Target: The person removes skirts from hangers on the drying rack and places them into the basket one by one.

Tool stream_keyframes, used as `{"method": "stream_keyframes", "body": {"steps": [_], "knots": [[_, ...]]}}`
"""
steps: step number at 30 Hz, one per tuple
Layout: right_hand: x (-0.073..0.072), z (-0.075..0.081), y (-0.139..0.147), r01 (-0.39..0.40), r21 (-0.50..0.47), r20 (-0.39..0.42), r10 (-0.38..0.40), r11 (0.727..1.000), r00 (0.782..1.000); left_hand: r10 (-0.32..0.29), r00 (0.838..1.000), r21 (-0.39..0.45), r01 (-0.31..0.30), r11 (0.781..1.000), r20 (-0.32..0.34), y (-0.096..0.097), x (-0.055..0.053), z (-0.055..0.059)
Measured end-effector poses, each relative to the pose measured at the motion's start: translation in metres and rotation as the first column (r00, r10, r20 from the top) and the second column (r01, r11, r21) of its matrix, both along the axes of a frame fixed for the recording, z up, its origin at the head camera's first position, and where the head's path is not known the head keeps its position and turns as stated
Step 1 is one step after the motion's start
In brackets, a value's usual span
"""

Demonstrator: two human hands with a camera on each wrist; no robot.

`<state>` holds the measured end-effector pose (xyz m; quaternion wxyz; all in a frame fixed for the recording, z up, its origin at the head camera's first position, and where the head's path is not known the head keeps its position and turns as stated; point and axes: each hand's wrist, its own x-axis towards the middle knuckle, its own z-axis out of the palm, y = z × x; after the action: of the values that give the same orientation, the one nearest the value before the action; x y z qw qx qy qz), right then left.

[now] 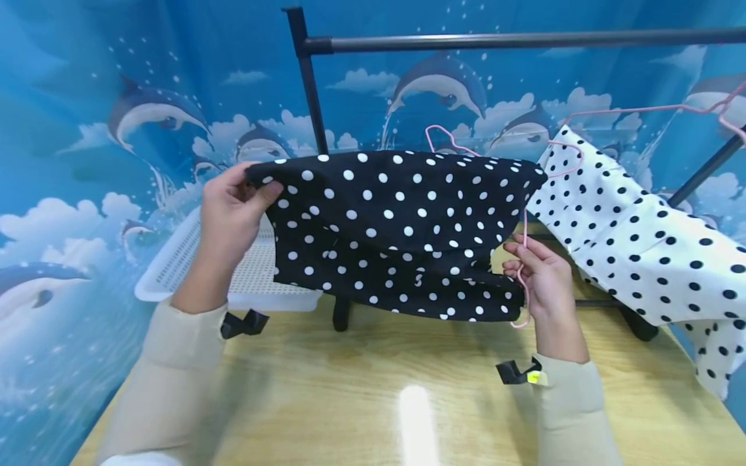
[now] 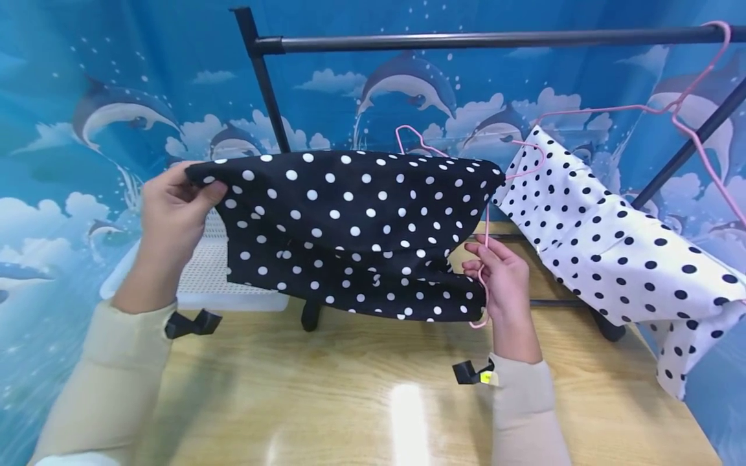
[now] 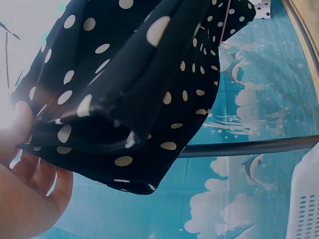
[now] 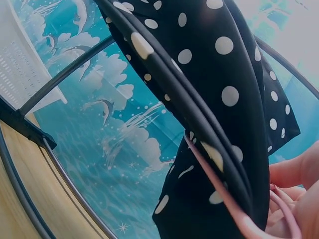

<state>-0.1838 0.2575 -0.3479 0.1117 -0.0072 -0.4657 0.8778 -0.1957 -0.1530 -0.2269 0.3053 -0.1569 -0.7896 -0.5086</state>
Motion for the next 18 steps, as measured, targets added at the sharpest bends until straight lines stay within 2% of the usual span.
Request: {"method": "stream_keyframes", "body": {"steps": [7,12,18], "knots": [[-0.0025,-0.0037,0.0031,-0.03,0.008,-0.016,0.03,1.0,0.999,0.033,0.999,-0.005,-0.033,0.999,-0.036,-0.0015,0.0013,0.0047],[-0.0033,-0.0058,0.004,-0.03,0.001,-0.022,0.03,1.0,0.999,0.028,0.997,0.009,-0.028,1.0,-0.071,-0.0025,0.0014,0.0077],[-0.0044,-0.0077,0.0041,-0.025,-0.002,-0.008,0.025,1.0,1.0,0.051,0.997,0.018,-0.05,0.999,-0.054,-0.0043,0.0016,0.0077]]}}
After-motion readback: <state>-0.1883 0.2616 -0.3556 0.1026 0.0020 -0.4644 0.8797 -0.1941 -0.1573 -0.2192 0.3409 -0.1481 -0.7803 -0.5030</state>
